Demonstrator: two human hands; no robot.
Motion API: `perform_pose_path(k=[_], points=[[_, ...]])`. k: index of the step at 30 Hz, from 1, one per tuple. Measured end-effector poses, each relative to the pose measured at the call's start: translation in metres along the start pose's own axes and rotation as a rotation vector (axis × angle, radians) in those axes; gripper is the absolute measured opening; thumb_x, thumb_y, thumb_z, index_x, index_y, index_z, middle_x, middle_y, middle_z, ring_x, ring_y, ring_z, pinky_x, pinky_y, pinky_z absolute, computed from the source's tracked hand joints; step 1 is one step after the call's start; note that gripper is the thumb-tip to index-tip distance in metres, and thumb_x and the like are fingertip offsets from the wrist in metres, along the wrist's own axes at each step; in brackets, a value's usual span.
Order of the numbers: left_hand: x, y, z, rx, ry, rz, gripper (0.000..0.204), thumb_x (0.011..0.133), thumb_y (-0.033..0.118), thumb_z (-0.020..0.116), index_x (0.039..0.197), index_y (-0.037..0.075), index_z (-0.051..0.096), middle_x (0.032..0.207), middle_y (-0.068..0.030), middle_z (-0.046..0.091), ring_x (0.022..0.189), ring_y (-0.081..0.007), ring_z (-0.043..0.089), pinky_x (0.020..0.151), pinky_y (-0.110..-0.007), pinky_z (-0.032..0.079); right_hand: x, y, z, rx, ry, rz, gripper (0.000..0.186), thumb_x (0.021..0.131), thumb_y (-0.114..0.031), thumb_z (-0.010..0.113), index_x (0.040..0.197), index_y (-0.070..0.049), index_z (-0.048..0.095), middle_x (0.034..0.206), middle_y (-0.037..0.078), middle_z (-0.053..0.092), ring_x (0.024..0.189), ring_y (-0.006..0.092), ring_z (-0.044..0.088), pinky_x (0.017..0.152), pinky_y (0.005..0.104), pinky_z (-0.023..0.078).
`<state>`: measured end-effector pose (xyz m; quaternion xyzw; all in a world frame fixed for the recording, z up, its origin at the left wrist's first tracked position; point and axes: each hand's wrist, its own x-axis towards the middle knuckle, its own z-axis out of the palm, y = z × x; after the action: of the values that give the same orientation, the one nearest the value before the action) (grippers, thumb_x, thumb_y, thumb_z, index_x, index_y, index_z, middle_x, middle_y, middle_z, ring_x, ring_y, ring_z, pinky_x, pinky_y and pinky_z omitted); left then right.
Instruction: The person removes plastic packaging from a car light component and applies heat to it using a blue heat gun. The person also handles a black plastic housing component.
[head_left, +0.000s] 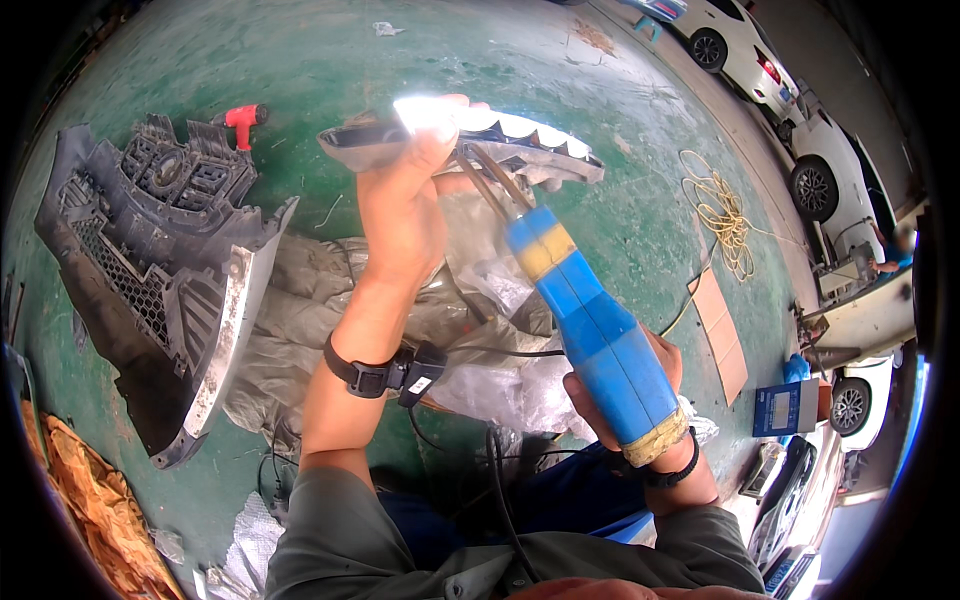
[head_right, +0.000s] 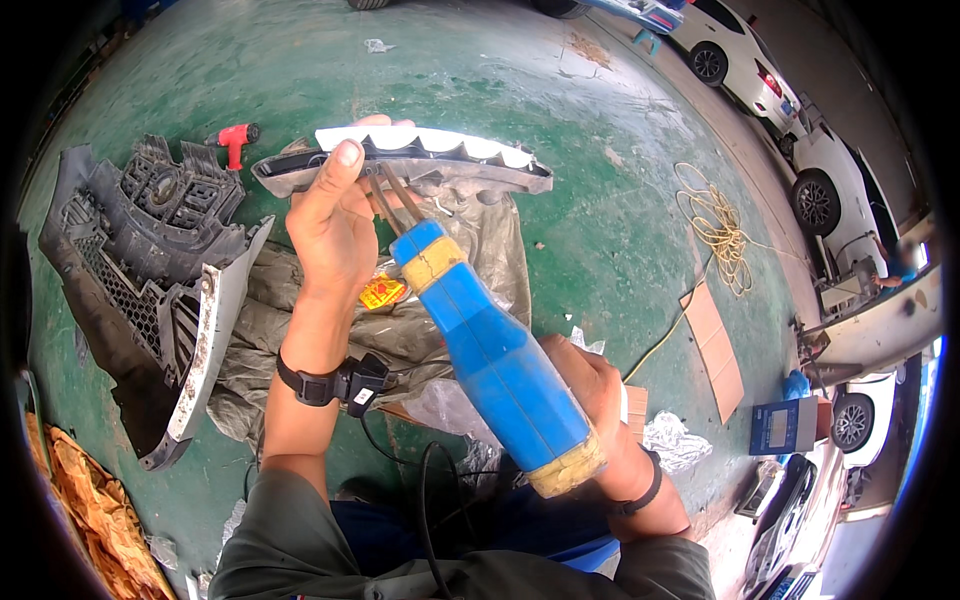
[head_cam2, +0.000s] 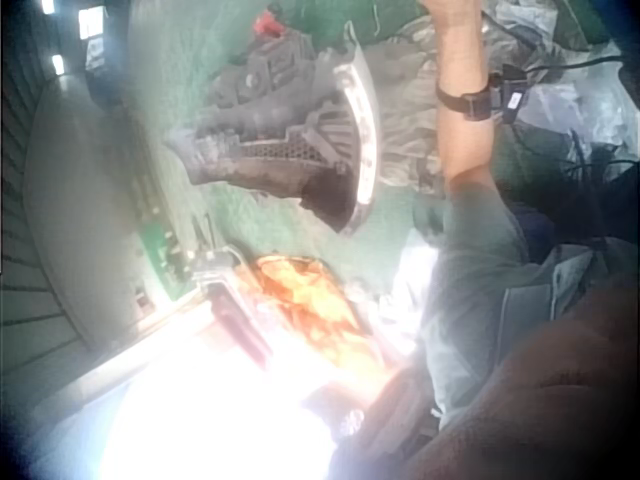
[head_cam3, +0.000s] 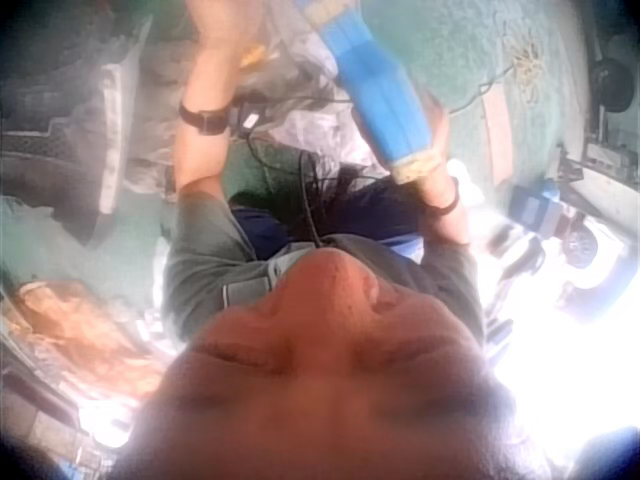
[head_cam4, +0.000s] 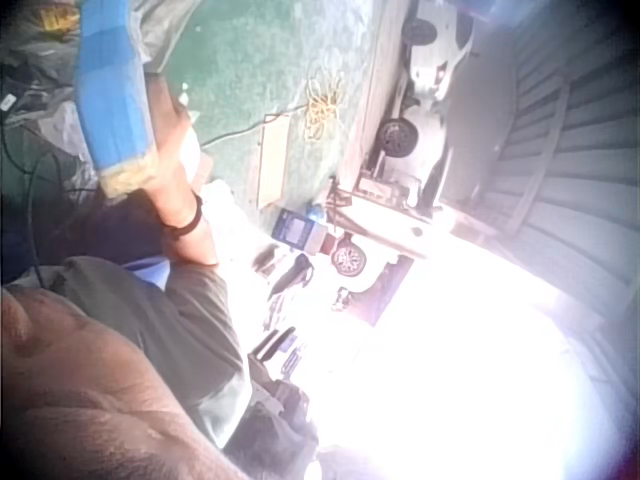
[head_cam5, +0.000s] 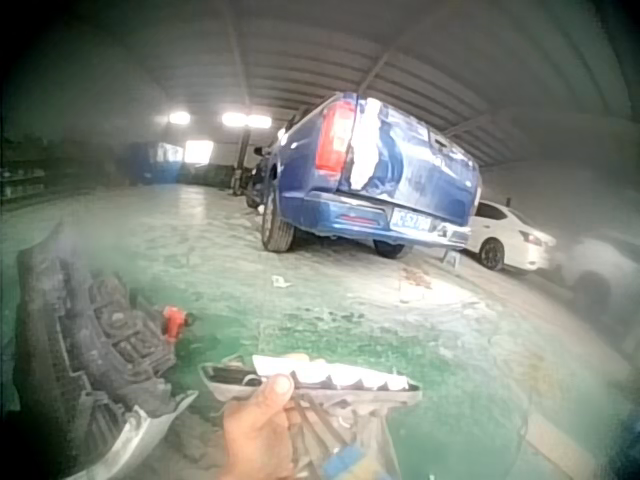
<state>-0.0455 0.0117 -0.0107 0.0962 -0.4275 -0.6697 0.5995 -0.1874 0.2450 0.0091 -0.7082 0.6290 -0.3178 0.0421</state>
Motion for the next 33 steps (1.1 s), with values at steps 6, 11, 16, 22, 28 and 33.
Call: perform_pose_path(k=[6,11,16,22,28,33], points=[[-0.0008,0.0009,-0.0018,0.02,-0.005,-0.011,0.056,0.098,0.037,0.06,0.131,-0.008,0.057,0.125,-0.022,0.065,0.101,-0.0264,0.069,0.081,-0.04,0.06,0.0016,-0.0026,-0.0001,0.029,-0.01,0.013,0.023,0.073,-0.015,0.075,0.093,-0.008,0.065,0.085,0.012,0.062,0.071,0.0361,0.062,0.063,0.0407,0.052],[0.0001,0.0008,-0.0023,0.022,-0.011,-0.008,0.056,0.098,0.037,0.059,0.132,-0.008,0.056,0.127,-0.0217,0.064,0.101,-0.0259,0.069,0.08,-0.039,0.059,0.0017,0.0003,0.0002,-0.037,-0.01,-0.064,0.025,0.071,-0.014,0.075,0.093,-0.008,0.065,0.085,0.011,0.063,0.071,0.0362,0.062,0.064,0.0415,0.052],[0.0004,0.0009,-0.0039,0.036,-0.026,0.003,0.056,0.099,0.036,0.058,0.133,-0.008,0.055,0.128,-0.0214,0.064,0.102,-0.0256,0.069,0.081,-0.039,0.059,0.0015,0.0002,0.0037,-0.008,0.008,-0.033,0.026,0.069,-0.013,0.076,0.092,-0.008,0.064,0.084,0.011,0.062,0.07,0.0362,0.062,0.063,0.0423,0.052],[-0.0016,0.0018,-0.0017,0.032,-0.003,-0.001,0.056,0.099,0.037,0.058,0.133,-0.008,0.056,0.128,-0.0211,0.064,0.101,-0.0256,0.069,0.08,-0.038,0.059,-0.0001,0.0002,0.002,0.023,-0.017,0.032,0.025,0.069,-0.013,0.076,0.091,-0.008,0.064,0.082,0.011,0.061,0.07,0.0366,0.062,0.064,0.0423,0.052],[-0.0009,0.0025,-0.0021,0.033,-0.003,0.039,0.055,0.099,0.035,0.06,0.13,-0.01,0.058,0.127,-0.0209,0.064,0.099,-0.0255,0.069,0.078,-0.039,0.059,-0.0003,0.0008,0.002,0.012,-0.007,-0.002,0.026,0.069,-0.013,0.076,0.091,-0.008,0.064,0.083,0.012,0.062,0.07,0.0368,0.062,0.064,0.0421,0.052],[-0.0014,0.0031,-0.0033,0.051,-0.001,0.037,0.055,0.099,0.035,0.06,0.13,-0.01,0.057,0.126,-0.0215,0.065,0.098,-0.0257,0.069,0.078,-0.039,0.059,0.0001,-0.001,0.0013,0.042,-0.012,0.038,0.026,0.069,-0.014,0.076,0.091,-0.008,0.064,0.083,0.012,0.062,0.07,0.0369,0.062,0.064,0.0417,0.053]])
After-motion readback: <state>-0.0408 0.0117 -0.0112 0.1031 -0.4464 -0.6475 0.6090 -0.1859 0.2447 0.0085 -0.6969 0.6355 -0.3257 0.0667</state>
